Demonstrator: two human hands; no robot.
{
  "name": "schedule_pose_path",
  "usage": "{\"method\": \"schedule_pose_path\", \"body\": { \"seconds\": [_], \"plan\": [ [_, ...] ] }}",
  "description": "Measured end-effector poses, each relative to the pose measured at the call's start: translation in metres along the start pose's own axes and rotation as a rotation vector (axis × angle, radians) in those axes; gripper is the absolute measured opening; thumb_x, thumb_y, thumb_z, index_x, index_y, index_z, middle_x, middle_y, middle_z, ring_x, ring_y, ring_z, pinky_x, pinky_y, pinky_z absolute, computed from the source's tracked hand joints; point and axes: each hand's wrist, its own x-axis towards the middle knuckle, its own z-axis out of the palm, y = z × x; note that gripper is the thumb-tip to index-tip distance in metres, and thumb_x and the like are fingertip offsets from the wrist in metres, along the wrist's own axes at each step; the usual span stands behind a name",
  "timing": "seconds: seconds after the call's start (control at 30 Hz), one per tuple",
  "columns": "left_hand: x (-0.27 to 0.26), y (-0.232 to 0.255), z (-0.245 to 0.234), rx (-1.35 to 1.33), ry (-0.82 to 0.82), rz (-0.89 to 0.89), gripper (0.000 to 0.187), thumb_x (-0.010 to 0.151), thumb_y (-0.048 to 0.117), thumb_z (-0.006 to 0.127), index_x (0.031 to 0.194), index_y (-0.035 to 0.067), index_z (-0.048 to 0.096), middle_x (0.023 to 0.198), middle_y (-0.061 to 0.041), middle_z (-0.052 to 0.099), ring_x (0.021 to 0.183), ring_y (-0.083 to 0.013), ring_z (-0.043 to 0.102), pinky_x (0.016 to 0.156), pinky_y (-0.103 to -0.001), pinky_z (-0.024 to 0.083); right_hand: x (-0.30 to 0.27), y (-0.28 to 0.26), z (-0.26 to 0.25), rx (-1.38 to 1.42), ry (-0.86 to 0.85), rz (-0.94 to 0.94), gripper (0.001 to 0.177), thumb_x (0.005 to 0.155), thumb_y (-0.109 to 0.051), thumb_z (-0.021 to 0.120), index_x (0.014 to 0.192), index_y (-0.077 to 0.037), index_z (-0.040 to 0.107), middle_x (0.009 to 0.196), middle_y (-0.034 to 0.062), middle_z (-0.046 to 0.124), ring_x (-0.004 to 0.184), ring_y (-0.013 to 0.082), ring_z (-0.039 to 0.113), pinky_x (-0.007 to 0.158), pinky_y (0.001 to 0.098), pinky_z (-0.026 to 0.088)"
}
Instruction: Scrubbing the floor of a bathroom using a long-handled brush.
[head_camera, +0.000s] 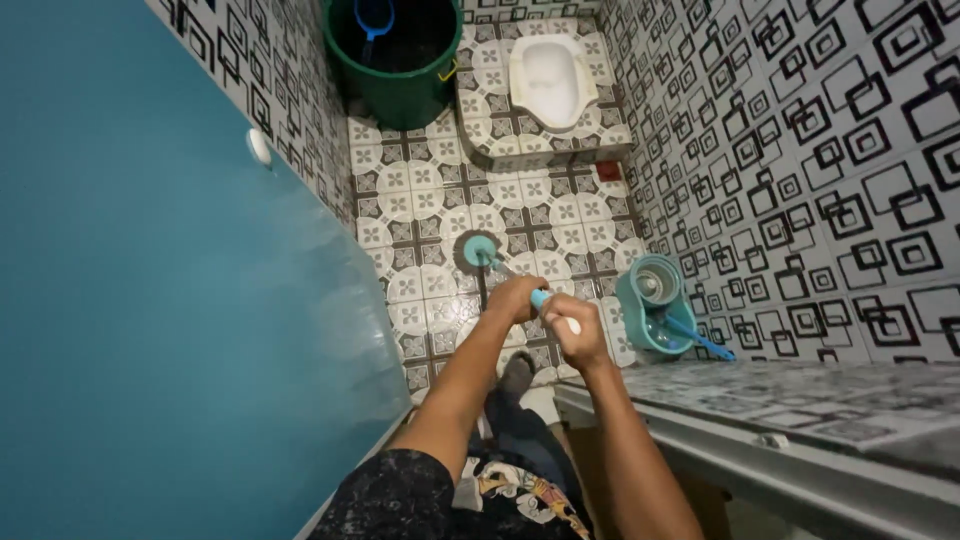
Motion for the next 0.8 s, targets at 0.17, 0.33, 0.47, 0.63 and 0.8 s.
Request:
{"method": "schedule_pose_path", "body": {
  "seconds": [0.17, 0.33, 0.47, 0.63, 0.8],
  "plan": [
    [0.021, -0.021, -0.003, 0.072, 0.046, 0.06, 0.035, 0.069, 0.022, 0.075, 0.104, 0.021, 0.072, 0.107, -0.013, 0.073, 0.104, -0.0374, 0.068, 0.086, -0.05, 0.055, 0.026, 0.02, -0.004, 0.16, -0.09, -0.167, 0.017, 0.083, -0.008, 0.056, 0.07, 0.003, 0.054, 0.075, 0.0132, 0.061, 0.073, 0.023, 0.06, 0.075, 0.0352, 0.05],
    [0.038, -0.03, -0.026, 0.131, 0.096, -0.021, 0.026, 0.075, 0.024, 0.07, 0.101, 0.023, 0.073, 0.102, -0.014, 0.074, 0.099, -0.0381, 0.07, 0.085, -0.052, 0.055, 0.072, 0.036, -0.011, 0.358, -0.172, -0.218, 0.026, 0.087, -0.013, 0.059, 0.068, 0.002, 0.049, 0.072, 0.0119, 0.056, 0.072, 0.0245, 0.053, 0.074, 0.0374, 0.046],
    [0.047, -0.062, -0.039, 0.202, 0.073, -0.096, 0.024, 0.072, 0.021, 0.071, 0.096, 0.019, 0.073, 0.099, -0.015, 0.076, 0.099, -0.0374, 0.071, 0.084, -0.05, 0.057, 0.101, 0.053, 0.003, 0.477, -0.221, -0.145, 0.027, 0.086, -0.019, 0.054, 0.069, 0.001, 0.053, 0.075, 0.0113, 0.06, 0.075, 0.0236, 0.055, 0.078, 0.0374, 0.047],
    [0.041, -0.097, -0.067, 0.179, 0.012, -0.283, 0.026, 0.075, 0.02, 0.071, 0.101, 0.02, 0.075, 0.105, -0.014, 0.074, 0.101, -0.0383, 0.071, 0.085, -0.05, 0.057, 0.129, 0.066, 0.037, 0.464, -0.297, -0.162, 0.024, 0.081, -0.019, 0.052, 0.07, 0.002, 0.058, 0.079, 0.0112, 0.064, 0.082, 0.023, 0.06, 0.081, 0.0369, 0.048],
    [0.055, -0.088, -0.079, -0.15, 0.3, -0.164, 0.083, 0.068, 0.016, 0.076, 0.146, 0.023, 0.047, 0.127, -0.015, 0.063, 0.114, -0.0377, 0.062, 0.092, -0.046, 0.051, 0.161, 0.07, 0.03, 0.452, -0.355, -0.049, 0.024, 0.089, -0.013, 0.051, 0.071, 0.003, 0.053, 0.077, 0.0096, 0.06, 0.075, 0.0173, 0.055, 0.072, 0.0315, 0.047]
  ]
}}
